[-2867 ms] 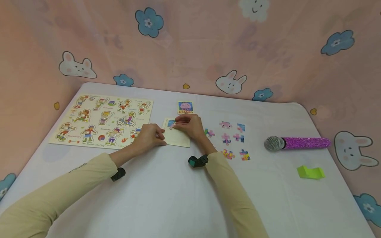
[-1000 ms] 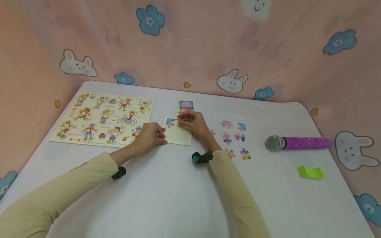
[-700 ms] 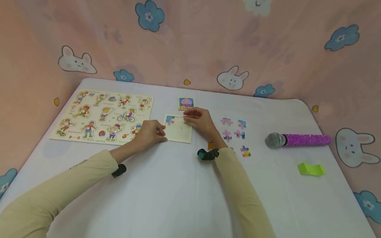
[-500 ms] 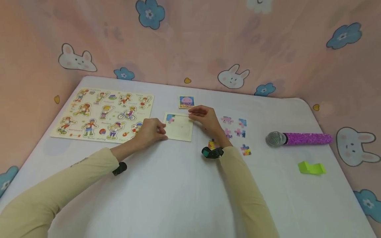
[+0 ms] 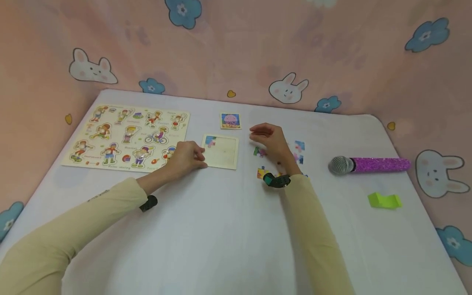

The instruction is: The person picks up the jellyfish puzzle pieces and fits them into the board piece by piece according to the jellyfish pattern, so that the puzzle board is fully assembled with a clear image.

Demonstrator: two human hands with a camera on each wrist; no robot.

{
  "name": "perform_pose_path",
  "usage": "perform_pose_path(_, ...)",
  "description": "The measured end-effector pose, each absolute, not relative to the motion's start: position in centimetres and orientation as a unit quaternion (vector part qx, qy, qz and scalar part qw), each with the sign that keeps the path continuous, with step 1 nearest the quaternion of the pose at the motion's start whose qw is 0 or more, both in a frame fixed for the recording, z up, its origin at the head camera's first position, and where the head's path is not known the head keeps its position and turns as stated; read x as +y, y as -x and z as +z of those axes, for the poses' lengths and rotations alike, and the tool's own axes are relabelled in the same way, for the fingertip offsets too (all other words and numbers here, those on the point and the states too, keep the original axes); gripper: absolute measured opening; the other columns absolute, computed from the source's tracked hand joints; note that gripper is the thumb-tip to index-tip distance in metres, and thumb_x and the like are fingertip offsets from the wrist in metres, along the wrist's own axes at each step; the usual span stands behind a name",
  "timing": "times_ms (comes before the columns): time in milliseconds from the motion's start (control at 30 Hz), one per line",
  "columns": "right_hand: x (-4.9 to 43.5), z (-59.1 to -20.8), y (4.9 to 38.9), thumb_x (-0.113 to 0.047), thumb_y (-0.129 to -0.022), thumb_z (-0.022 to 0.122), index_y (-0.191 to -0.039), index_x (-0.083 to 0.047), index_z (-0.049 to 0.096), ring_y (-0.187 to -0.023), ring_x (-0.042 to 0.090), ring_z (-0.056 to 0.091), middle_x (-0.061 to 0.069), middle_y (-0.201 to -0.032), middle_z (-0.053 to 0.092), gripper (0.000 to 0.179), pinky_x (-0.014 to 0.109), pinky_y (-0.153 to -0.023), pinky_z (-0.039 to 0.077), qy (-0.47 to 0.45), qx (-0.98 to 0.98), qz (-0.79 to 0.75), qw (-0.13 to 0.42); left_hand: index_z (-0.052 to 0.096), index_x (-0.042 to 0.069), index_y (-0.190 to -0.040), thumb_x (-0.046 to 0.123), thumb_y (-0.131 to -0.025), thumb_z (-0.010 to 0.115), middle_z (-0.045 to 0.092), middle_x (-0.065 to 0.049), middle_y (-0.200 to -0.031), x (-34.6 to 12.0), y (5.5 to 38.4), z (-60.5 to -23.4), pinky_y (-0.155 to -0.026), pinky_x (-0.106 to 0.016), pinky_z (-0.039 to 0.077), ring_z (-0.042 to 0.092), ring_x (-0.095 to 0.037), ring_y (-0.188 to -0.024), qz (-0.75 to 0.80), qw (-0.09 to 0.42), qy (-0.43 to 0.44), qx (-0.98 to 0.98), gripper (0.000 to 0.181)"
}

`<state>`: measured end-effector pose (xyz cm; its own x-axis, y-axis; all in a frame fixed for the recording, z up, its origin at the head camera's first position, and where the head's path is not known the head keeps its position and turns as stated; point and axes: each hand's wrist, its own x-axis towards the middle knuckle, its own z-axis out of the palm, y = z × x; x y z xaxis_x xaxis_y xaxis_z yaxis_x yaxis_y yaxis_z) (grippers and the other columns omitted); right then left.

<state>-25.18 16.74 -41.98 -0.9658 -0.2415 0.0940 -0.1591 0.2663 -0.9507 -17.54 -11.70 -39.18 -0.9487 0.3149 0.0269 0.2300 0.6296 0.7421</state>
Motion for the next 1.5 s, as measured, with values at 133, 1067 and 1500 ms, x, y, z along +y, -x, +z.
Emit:
perform_pose_path(133,18.2,-41.7,25.6,-0.007,-0.086,0.071,-0.112,0.002,0.065,-0.099,0.017,0.063,0.020,-0.113,0.064,0.028,0.029,-0.094,0.047,0.118,0.808,-0.576,0.031,0.069,-0.006,-0.079,-0.001,-0.072,0.081,0.067,-0.021,-0.098,-11.6,17.9,-39.1,-0.089,-0.042,0.048,0.062,-0.034,-0.104,0.401,0.054,-0.148,0.902,0.015)
perform_pose_path(1067,23.7,-41.5,25.0,-0.001,-0.083,0.072,-0.115,0.000,0.064,-0.090,0.009,0.064,0.015,-0.114,0.066,0.033,0.016,-0.084,0.049,0.067,0.851,-0.517,0.061,0.070,-0.006,-0.080,0.000,-0.072,0.082,0.067,-0.021,-0.100,-11.7,18.0,-39.3,-0.084,-0.040,0.048,0.061,-0.033,-0.103,0.398,0.059,-0.142,0.905,0.015)
perform_pose_path(1500,25.6,-40.3,24.9,-0.005,-0.086,0.070,-0.122,-0.001,0.060,-0.110,0.027,0.059,0.018,-0.124,0.061,0.038,0.024,-0.095,0.046,0.028,0.893,-0.435,0.111,0.069,-0.006,-0.080,-0.002,-0.072,0.081,0.067,-0.021,-0.100,-11.6,17.8,-39.2,-0.086,-0.040,0.049,0.062,-0.032,-0.104,0.405,0.064,-0.134,0.902,0.015)
